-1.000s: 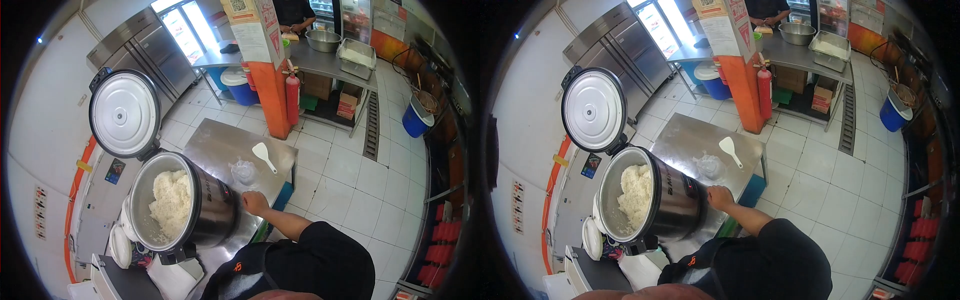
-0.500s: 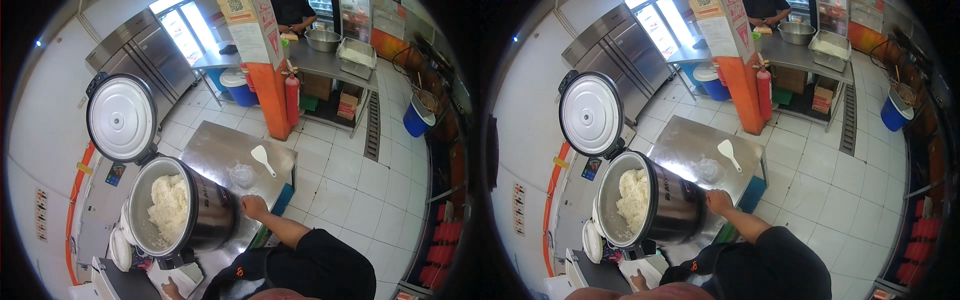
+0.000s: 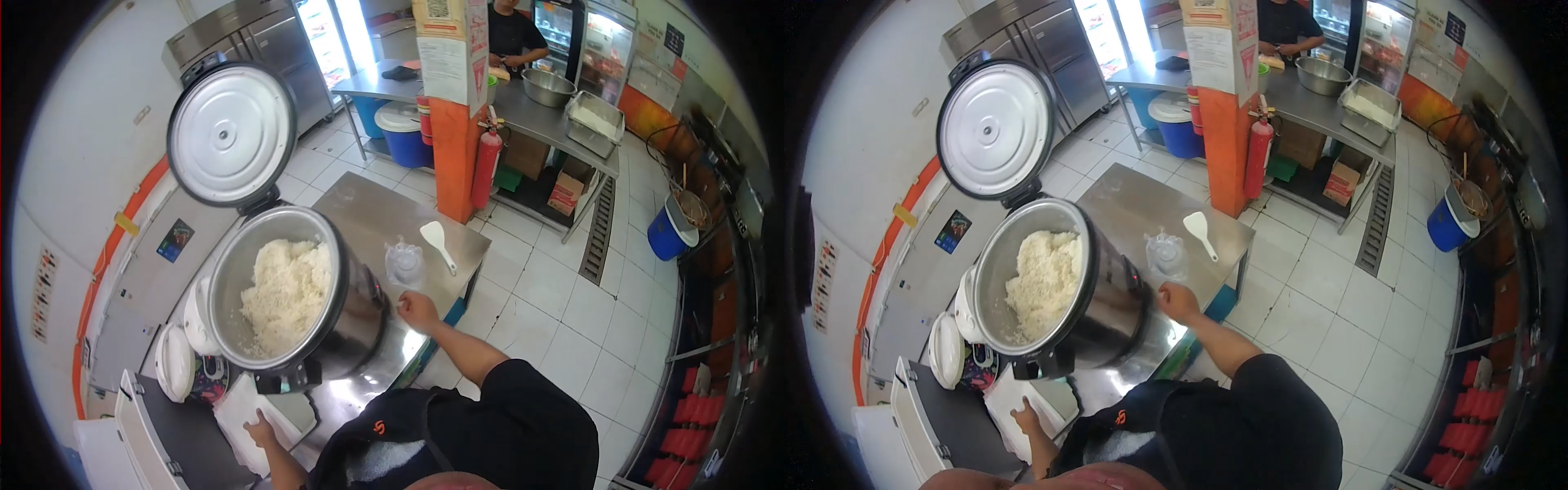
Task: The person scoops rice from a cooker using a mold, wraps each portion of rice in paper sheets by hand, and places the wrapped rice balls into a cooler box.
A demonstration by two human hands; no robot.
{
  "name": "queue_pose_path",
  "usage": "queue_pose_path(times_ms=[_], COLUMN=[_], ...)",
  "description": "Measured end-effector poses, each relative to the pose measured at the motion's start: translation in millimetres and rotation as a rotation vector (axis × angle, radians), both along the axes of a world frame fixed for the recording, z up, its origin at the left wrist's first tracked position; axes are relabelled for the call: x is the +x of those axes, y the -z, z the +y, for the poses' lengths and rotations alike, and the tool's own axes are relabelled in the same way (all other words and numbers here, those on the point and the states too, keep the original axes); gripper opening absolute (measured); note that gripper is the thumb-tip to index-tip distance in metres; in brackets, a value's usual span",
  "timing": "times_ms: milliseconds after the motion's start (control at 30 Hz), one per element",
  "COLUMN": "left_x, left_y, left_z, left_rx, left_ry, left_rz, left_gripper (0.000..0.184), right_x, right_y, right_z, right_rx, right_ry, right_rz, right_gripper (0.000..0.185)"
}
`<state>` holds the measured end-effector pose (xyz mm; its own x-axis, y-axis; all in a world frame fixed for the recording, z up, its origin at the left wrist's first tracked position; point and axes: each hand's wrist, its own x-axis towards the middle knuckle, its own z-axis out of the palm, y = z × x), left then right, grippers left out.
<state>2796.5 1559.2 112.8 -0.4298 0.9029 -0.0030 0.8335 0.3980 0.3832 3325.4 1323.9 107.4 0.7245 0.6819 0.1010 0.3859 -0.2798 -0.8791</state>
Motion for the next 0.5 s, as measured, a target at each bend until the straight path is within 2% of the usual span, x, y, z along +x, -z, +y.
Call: queue_pose_path(times_ms=[33, 67, 100, 133, 167, 200, 233, 267, 300, 333, 367, 400, 433, 500], left_x=[3.1, 4.0, -4.1, -10.8, -34.9, -34.0, -22.8, -17.4, -4.5, 2.7, 5.9, 9.4, 6.1, 7.9], left_y=[-3.5, -4.3, 10.2, 27.5, 82.2, 91.6, 85.6, 94.9, 70.6, 65.7, 48.1, 26.8, 1.3, 0.6], left_z=[1.5, -1.6, 8.2, 21.7, 42.5, 36.5, 34.6, 32.5, 20.4, 19.6, 16.1, 11.2, 6.8, 8.0], left_rx=[-0.008, -0.025, -0.014, -0.108, -0.062, -0.082, -0.203, -0.101, 0.008, 0.039, -0.079, -0.088, -0.108, -0.018], left_ry=[0.045, 0.08, 0.123, 0.156, 0.245, 0.277, 0.219, 0.234, 0.28, 0.243, 0.248, 0.234, 0.225, 0.201], left_rz=[0.09, 0.179, 0.163, 0.109, 0.039, -0.04, -0.063, -0.071, -0.017, 0.019, -0.03, -0.073, -0.122, -0.129], left_gripper=[0.103, 0.107, 0.114, 0.114, 0.113, 0.11, 0.103, 0.092, 0.083, 0.078, 0.079, 0.083, 0.087, 0.091], right_x=[3.6, 10.8, 19.8, 41.7, 64.4, 32.5, 61.1, 53.0, 46.0, 72.7, 61.8, 20.5, -8.5, -46.3], right_y=[7.2, 16.7, 49.6, 109.3, 160.3, 40.6, 69.2, 32.2, 7.6, -2.4, -45.3, -87.2, -108.7, -147.6], right_z=[1.6, 4.9, 9.1, 13.7, 2.4, -36.9, -46.0, -62.3, -64.9, -81.9, -91.8, -65.4, -45.3, -22.8], right_rx=[-0.026, 0.128, 0.267, 0.325, 0.083, 0.077, 0.332, 0.288, 0.506, 0.188, 0.216, 0.476, 0.53, 0.608], right_ry=[0.038, 0.141, 0.226, 0.331, 0.325, 0.264, 0.203, 0.048, 0.121, 0.144, 0.062, 0.103, 0.091, 0.027], right_rz=[0.093, 0.173, 0.259, 0.196, -0.104, -0.544, 0.132, 0.047, 0.252, -0.141, -0.125, 0.051, 0.035, -0.004], right_gripper=[0.015, 0.012, 0.01, 0.009, 0.02, 0.018, 0.022, 0.037, 0.041, 0.039, 0.029, 0.025, 0.025, 0.025])
